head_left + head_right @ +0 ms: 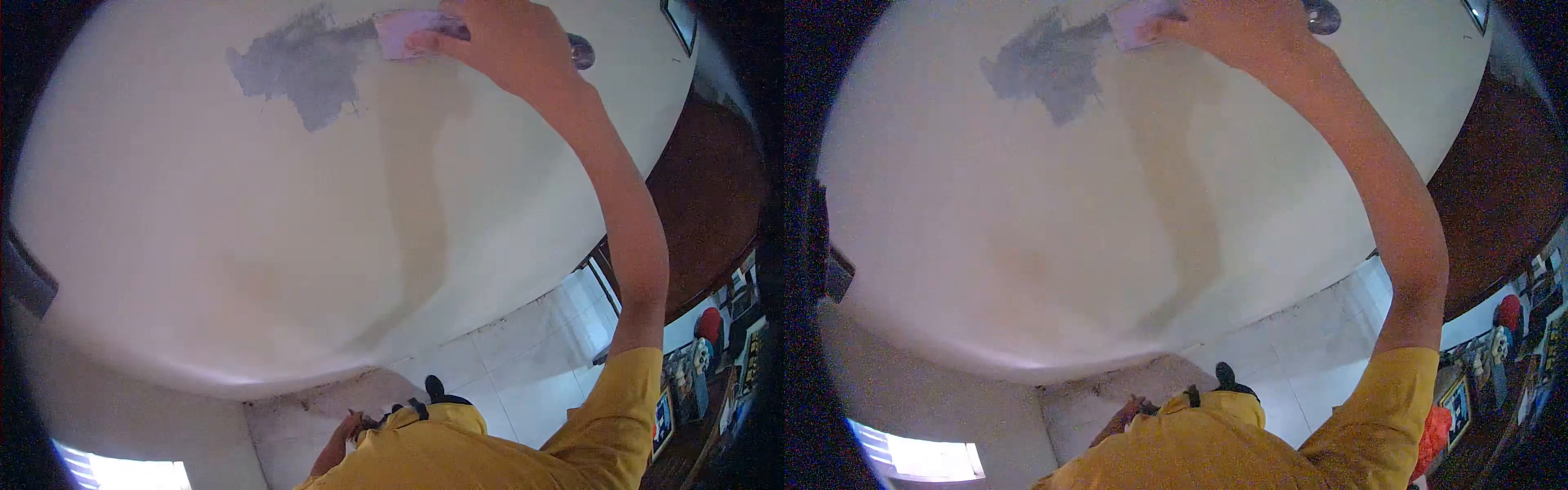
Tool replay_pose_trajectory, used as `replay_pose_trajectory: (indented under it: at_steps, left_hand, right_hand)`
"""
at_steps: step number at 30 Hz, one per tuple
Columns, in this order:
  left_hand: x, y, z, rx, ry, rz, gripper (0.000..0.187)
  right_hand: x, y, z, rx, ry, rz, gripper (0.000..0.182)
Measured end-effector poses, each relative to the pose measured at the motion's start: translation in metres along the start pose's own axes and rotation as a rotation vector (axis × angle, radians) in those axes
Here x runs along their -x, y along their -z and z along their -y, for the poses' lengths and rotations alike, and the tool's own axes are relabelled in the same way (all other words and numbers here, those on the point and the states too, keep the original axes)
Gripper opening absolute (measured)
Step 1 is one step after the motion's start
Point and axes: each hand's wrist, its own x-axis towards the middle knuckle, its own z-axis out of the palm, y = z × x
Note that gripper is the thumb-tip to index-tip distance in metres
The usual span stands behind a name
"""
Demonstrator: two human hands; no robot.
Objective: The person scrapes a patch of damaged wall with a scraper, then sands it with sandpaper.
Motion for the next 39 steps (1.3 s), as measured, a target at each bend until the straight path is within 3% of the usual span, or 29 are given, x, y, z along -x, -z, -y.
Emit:
replay_pose_trajectory:
  at_steps: [1, 4, 7, 9, 11, 13, 16, 19, 21, 23, 25, 28, 31, 34, 37, 38, 39]
  left_hand:
    - [0.0, -0.001, 0.001, 0.189, 0.102, 0.072, 0.044]
    - [-0.013, 0.014, -0.005, -0.003, 0.23, 0.011, 0.039]
    - [0.007, 0.008, -0.035, 0.461, 0.103, 0.209, 0.037]
    - [0.012, 0.006, -0.033, -0.005, -0.069, 0.153, 0.038]
    - [0.001, 0.014, -0.021, -0.112, -0.086, 0.114, 0.039]
    - [-0.006, 0.01, -0.005, 0.157, 0.067, 0.089, 0.038]
    - [-0.001, 0.006, -0.002, -0.2, -0.004, 0.019, 0.046]
    - [0.021, 0.015, -0.03, 0.202, 0.296, 0.121, 0.049]
    - [0.01, 0.048, -0.048, 0.423, 0.253, 0.788, 0.049]
    - [-0.004, 0.046, -0.048, 0.427, 0.208, 0.773, 0.048]
    - [0.014, 0.0, -0.038, 0.216, 0.206, 0.066, 0.046]
    - [0.025, 0.001, -0.028, 0.229, -0.104, 0.204, 0.042]
    - [-0.003, 0.006, -0.02, 0.38, 0.237, 0.163, 0.037]
    - [-0.013, 0.009, -0.034, 0.281, 0.291, 0.254, 0.035]
    - [-0.02, 0.002, -0.036, -0.274, -0.226, -0.116, 0.037]
    - [-0.012, 0.0, -0.042, -0.249, -0.255, -0.019, 0.038]
    - [-0.009, 0.001, -0.035, -0.134, -0.139, 0.0, 0.039]
  right_hand:
    - [-0.001, -0.004, 0.001, 0.008, -0.016, 0.041, 0.049]
    - [0.001, -0.017, 0.001, -0.002, 0.019, -0.028, 0.05]
    - [-0.004, -0.016, -0.004, -0.014, 0.012, -0.065, 0.05]
    - [-0.004, -0.018, -0.003, 0.002, 0.004, -0.034, 0.05]
    - [-0.002, -0.017, 0.0, -0.009, -0.001, -0.023, 0.05]
    - [-0.001, -0.012, -0.003, -0.065, 0.013, -0.026, 0.05]
    - [-0.002, -0.028, -0.004, -0.054, -0.02, 0.006, 0.051]
    - [-0.003, -0.027, -0.002, -0.023, -0.03, -0.007, 0.05]
    - [-0.001, -0.023, -0.007, -0.014, -0.026, 0.007, 0.049]
    - [-0.004, -0.022, -0.007, -0.012, -0.012, -0.011, 0.048]
    - [-0.005, -0.026, -0.011, -0.035, -0.004, -0.034, 0.049]
    - [0.008, -0.021, -0.006, -0.082, 0.005, -0.064, 0.051]
    - [0.0, -0.023, -0.01, -0.088, -0.042, 0.028, 0.052]
    - [-0.005, -0.037, -0.001, -0.161, 0.028, -0.01, 0.052]
    - [-0.011, -0.029, 0.001, -0.121, 0.044, 0.018, 0.054]
    - [-0.007, -0.023, -0.001, -0.131, 0.031, 0.02, 0.054]
    - [-0.002, -0.013, -0.008, -0.14, 0.019, 0.023, 0.055]
